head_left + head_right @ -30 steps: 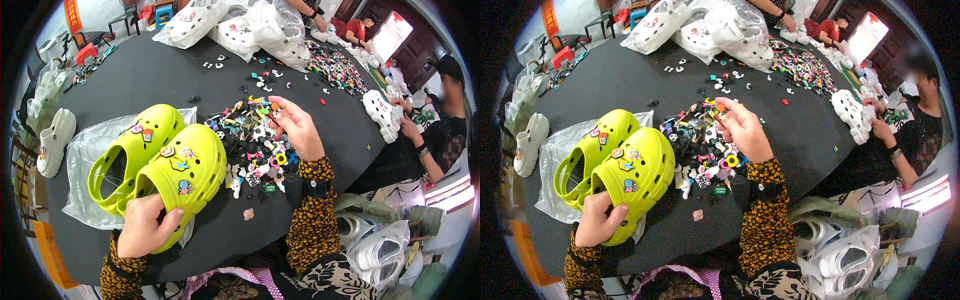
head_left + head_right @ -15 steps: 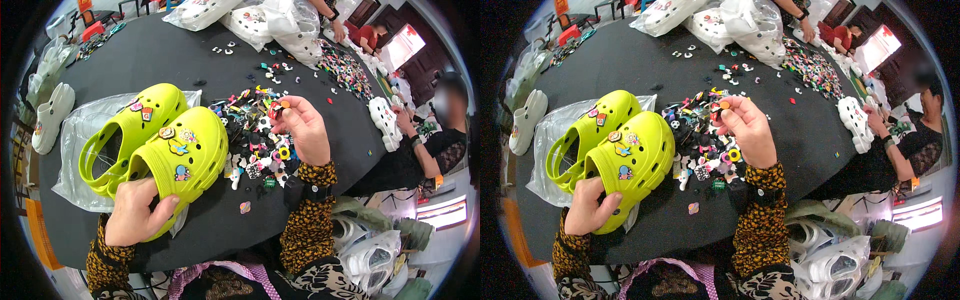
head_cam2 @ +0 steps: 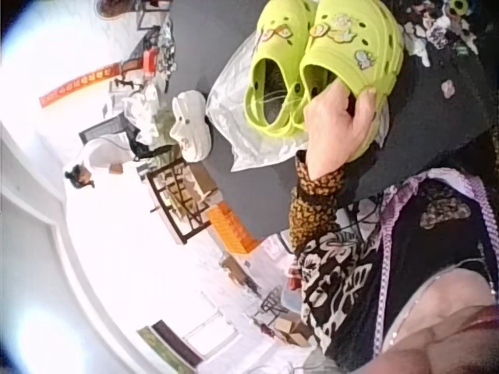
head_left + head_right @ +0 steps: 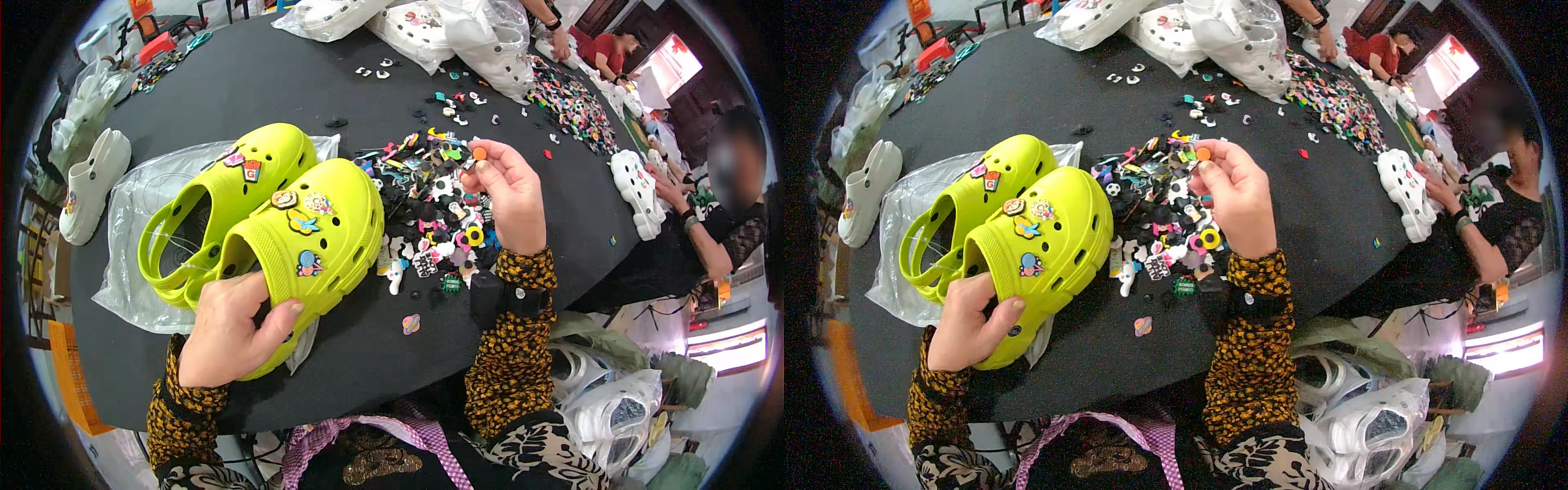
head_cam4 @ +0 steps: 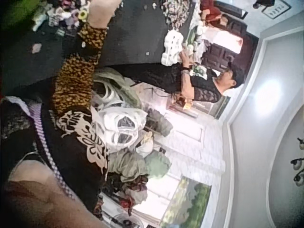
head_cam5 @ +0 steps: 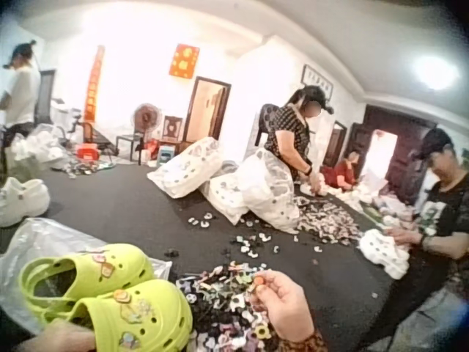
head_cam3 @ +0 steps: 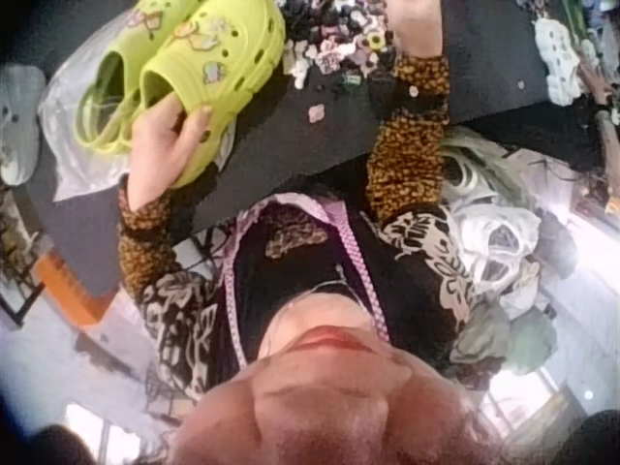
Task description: Decorate clog-style shoes by inserting plastic charms into the holes.
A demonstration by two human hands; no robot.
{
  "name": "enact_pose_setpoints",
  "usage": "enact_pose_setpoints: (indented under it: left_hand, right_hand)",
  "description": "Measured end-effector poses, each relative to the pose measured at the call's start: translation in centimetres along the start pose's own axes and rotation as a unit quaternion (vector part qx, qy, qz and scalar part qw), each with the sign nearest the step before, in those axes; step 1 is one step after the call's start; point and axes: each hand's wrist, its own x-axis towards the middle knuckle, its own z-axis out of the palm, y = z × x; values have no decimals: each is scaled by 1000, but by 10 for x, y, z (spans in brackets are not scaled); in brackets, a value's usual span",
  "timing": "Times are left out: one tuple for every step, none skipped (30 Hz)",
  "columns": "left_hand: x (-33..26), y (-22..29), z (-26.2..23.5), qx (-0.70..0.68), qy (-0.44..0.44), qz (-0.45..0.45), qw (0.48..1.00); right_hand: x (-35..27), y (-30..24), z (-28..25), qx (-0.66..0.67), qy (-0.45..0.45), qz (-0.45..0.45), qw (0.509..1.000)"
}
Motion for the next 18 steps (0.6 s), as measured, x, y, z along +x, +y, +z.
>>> enact_pose_setpoints:
  left_hand:
    - [0,0,0,1,-2,-2,1000]
    - [0,1,0,3,-4,-3,1000]
    - [0,1,0,2,-5,-2,1000]
    - [-1,2,-1,2,-5,-17,1000]
    - [-2,3,-2,2,-5,-31,1000]
    - [-2,3,-1,-1,-7,-27,1000]
    - [-3,2,-1,-2,-6,-36,999]
    - [-3,3,-1,-2,-5,-45,999]
    - [-2,3,0,-4,-8,-42,999]
    - [-2,4,0,-5,-5,-47,999]
    - [-2,4,0,-7,-3,-52,999]
    - [-1,5,0,-7,-4,-51,999]
    - [-1,6,0,-3,-8,-55,998]
    - [-1,7,0,1,-12,-59,998]
    - [-1,6,0,1,-13,-58,998]
    - [-1,6,0,4,-10,-51,999]
    - [-1,5,0,5,-7,-45,999]
    - [-1,6,0,6,-7,-45,999]
  right_hand:
    - [0,2,0,-1,0,1,1000]
    - [2,4,-1,64,-11,-16,998]
    - [3,6,-1,128,-21,-33,991]
    - [3,5,0,128,-20,-32,991]
    - [3,4,2,178,-9,-14,984]
    - [3,1,2,225,5,3,974]
    - [3,1,0,246,7,7,969]
    - [5,3,-4,244,11,6,970]
    - [7,8,-8,258,8,7,966]
    - [8,11,-11,273,5,9,962]
    - [8,13,-13,255,22,14,966]
    - [8,15,-12,255,24,13,966]
    - [9,17,-10,111,71,-15,991]
    - [9,19,-9,-37,115,-43,992]
    - [12,25,-8,-158,125,-122,972]
    - [12,28,-9,-233,121,-143,954]
    - [10,29,-10,-256,109,-125,952]
    - [8,26,-7,-278,95,-107,950]
